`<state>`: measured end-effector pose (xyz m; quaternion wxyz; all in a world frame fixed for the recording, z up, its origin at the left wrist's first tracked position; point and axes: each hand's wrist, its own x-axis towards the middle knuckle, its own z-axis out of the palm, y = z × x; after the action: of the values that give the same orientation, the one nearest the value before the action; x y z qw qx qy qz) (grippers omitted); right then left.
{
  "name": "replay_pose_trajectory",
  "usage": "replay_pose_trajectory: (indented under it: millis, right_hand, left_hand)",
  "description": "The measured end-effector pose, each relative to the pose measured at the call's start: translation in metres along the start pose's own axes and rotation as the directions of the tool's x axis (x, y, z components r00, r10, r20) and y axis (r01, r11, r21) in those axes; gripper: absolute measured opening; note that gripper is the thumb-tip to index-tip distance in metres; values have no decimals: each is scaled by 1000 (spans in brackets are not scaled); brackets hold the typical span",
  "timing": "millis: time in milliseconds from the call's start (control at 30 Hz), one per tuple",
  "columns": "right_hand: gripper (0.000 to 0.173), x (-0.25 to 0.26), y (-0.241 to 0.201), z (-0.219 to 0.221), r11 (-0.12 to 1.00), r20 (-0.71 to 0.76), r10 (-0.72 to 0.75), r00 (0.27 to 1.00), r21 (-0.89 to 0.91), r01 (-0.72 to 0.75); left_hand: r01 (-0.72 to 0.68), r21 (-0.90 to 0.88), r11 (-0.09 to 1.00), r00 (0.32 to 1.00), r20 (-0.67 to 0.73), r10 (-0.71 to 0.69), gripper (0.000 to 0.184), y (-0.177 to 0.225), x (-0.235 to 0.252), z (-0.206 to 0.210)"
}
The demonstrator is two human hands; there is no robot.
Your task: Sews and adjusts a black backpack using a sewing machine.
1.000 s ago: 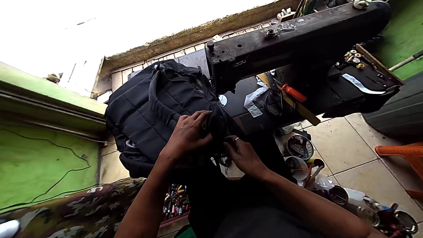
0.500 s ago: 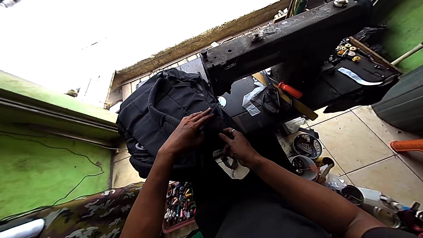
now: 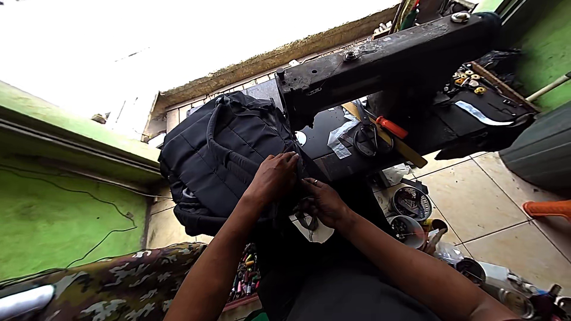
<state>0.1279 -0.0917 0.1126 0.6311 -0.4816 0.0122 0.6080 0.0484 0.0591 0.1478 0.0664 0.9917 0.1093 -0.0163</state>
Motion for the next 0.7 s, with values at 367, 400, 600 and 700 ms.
replay_pose_trajectory:
  millis: [367,400,600,700]
  right_hand:
    - [17,-9,14,-3,701,40,-479,877,-583,410]
    - [19,-10,10,-6,630,103,-485,868,-647,429]
    - [48,21,-27,-29,-134,319,-682,658,-939,317]
    - [69,47,-38,-23,-203,255,-591,765,-965,165]
  left_hand:
    - [422,-137,896,898,199,-392,42,31,28,-2]
    - [431,-163,887,896,195,-399,31,31,29,0]
    - [499,-220,838,864,198,-462,37,42,16,9]
    - [507,-181,843,859,189,-476,46,50,13,13]
